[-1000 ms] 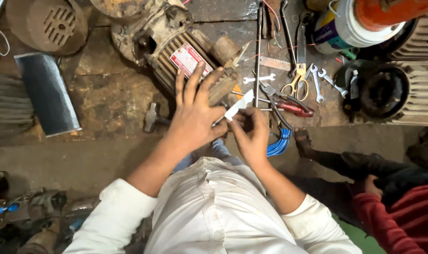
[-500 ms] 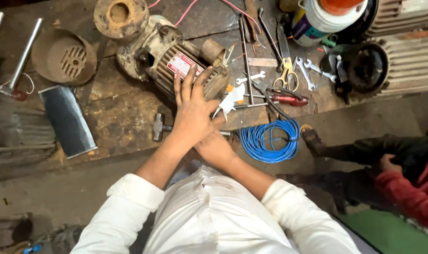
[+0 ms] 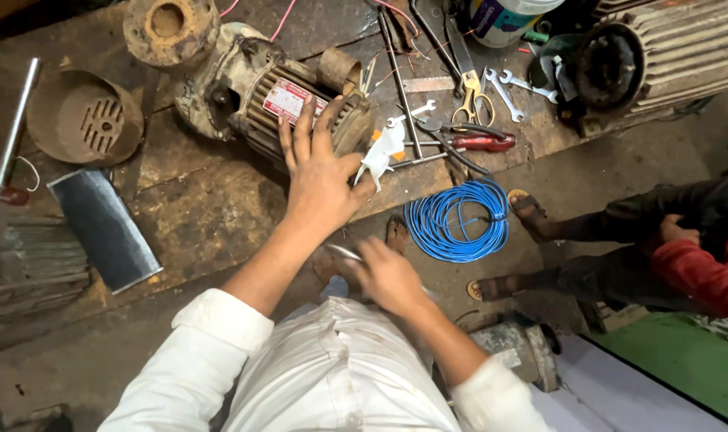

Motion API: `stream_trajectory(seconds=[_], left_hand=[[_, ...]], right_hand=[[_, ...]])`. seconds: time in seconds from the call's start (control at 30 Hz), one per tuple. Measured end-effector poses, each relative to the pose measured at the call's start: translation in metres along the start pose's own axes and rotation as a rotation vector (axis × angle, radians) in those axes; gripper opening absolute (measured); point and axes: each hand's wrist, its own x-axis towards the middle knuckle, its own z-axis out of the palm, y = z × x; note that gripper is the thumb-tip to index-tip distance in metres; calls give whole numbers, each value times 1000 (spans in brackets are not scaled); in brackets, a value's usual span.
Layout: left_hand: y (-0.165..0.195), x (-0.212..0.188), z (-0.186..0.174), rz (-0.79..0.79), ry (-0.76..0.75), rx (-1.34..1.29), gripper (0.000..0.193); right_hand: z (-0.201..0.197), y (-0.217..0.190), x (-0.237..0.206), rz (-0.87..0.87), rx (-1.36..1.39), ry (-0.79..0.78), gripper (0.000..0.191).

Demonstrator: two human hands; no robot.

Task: The person uses a hammer and a white cloth to repeatedly tap a white plastic impeller attached to an electric motor on a workbench. They also use a screwdriver to adjust the impeller and handle a metal rod, while another person stands nearby.

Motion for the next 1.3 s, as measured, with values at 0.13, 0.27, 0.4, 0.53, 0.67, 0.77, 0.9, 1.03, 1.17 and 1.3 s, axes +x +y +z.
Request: stream_trajectory(seconds=[0.13, 0.27, 0.4, 0.53, 0.67, 0.77, 0.9, 1.03, 1.17, 1.3], left_hand=[[-1, -1, 2, -4, -11, 17, 24], [-2, -3, 6, 29, 29, -6, 26], [-3, -2, 6, 22, 12, 9, 27], [0, -1, 6, 32, 20, -7, 25], [1, -3, 8, 47, 30, -6, 23], [-1, -5, 11, 53, 11, -2, 23], [2, -7, 20, 49, 36, 3, 21], [5, -6, 24, 65, 75, 36, 20], [0, -7, 19, 56, 39, 16, 22], [-1, -6, 16, 61, 47, 6, 22]], right_hand=[[-32, 32, -44, 760, 584, 63, 56], [-60, 51, -61, 456, 1153, 603, 41], [-41, 46, -32, 105, 1508, 916, 41], [22, 33, 40, 443, 1517, 765, 56], [19, 46, 44, 610, 1298, 468, 60], [-4, 57, 12, 548, 1371, 488, 45], [13, 43, 11, 168, 1530, 961, 44], [35, 31, 43, 460, 1075, 642, 38], [0, 52, 17, 520, 1475, 436, 35], [2, 53, 3, 180, 1683, 839, 53]])
